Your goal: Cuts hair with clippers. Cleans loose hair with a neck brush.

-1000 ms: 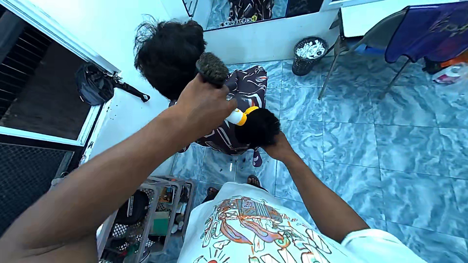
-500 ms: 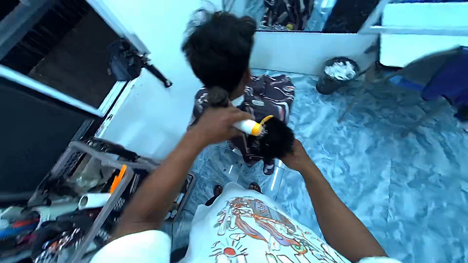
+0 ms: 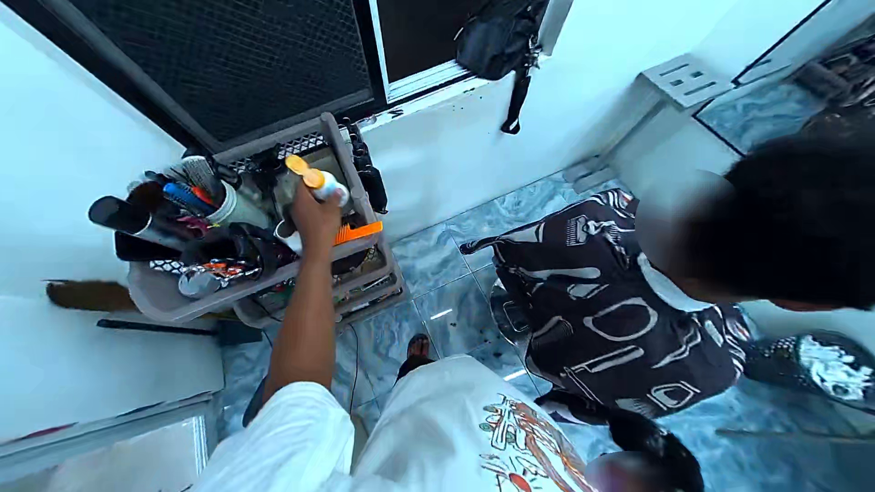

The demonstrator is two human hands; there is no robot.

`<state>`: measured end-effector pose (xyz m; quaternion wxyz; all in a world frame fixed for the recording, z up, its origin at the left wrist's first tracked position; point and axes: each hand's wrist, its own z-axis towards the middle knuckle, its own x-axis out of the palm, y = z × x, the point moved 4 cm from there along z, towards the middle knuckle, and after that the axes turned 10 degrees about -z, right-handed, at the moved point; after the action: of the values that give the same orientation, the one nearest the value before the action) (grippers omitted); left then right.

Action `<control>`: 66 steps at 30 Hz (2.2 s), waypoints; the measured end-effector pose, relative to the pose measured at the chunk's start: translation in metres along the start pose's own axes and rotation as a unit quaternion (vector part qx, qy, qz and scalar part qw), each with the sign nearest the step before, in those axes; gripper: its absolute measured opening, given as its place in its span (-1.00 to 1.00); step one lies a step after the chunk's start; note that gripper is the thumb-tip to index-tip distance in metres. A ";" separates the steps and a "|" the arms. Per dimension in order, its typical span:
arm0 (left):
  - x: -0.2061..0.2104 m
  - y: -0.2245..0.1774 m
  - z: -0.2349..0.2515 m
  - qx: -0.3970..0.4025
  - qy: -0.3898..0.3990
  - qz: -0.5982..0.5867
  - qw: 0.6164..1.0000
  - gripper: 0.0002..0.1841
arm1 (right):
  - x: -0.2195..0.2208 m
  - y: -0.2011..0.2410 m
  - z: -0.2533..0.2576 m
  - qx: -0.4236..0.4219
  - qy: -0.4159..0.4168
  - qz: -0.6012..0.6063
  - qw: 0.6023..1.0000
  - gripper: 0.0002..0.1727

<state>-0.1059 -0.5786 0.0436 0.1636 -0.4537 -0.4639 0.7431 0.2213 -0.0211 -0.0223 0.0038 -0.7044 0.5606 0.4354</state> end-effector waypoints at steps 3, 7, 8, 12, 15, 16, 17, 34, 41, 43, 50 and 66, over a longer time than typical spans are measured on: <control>0.009 0.029 0.062 -0.041 0.011 0.104 0.994 -0.32 | 0.002 -0.074 0.059 -0.188 -0.124 0.203 0.953 -0.46; 0.034 0.063 0.068 -0.065 0.087 0.155 0.982 -0.28 | 0.006 -0.064 0.040 -0.078 -0.169 0.277 0.943 -0.40; 0.038 0.071 0.067 -0.047 0.088 0.156 0.983 -0.24 | 0.011 -0.065 0.032 -0.066 -0.185 0.286 0.938 -0.40; 0.027 0.043 0.028 0.035 0.035 0.070 0.996 0.19 | 0.026 -0.054 0.006 -0.116 -0.194 0.290 0.930 -0.47; 0.020 -0.026 -0.042 0.164 -0.054 -0.064 0.983 0.09 | 0.021 -0.013 0.000 -0.212 -0.205 0.303 0.906 -0.49; 0.026 -0.043 -0.068 0.189 -0.063 -0.122 0.972 -0.01 | 0.015 0.004 0.000 -0.253 -0.206 0.322 0.889 -0.50; 0.039 -0.057 -0.093 0.199 -0.042 -0.192 0.960 -0.14 | 0.007 0.022 0.001 -0.299 -0.202 0.348 0.865 -0.50; 0.212 -0.093 -0.374 -0.214 0.120 -0.304 0.920 -0.18 | -0.128 0.065 0.112 -0.575 0.032 -0.159 0.802 -0.56; 0.211 -0.103 -0.440 -0.158 0.209 -0.259 0.930 -0.25 | -0.248 -0.014 0.350 -0.302 -0.098 -0.182 0.931 -0.59; 0.241 -0.108 -0.449 -0.124 0.319 -0.200 0.918 -0.30 | -0.267 -0.013 0.329 -0.329 -0.140 -0.113 0.927 -0.58; 0.367 -0.095 -0.457 -0.042 0.350 -0.049 0.935 -0.57 | -0.186 0.057 0.316 -0.373 -0.034 -0.124 0.919 -0.54; 0.240 -0.014 -0.381 0.037 0.306 0.067 0.949 -0.51 | -0.146 0.088 0.179 -0.425 -0.055 0.024 0.903 -0.50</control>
<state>0.0777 -0.2059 -0.1307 0.2638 -0.6827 -0.3325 0.5948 0.0436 0.1497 -0.0010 -0.2759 -0.6003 0.3382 0.6702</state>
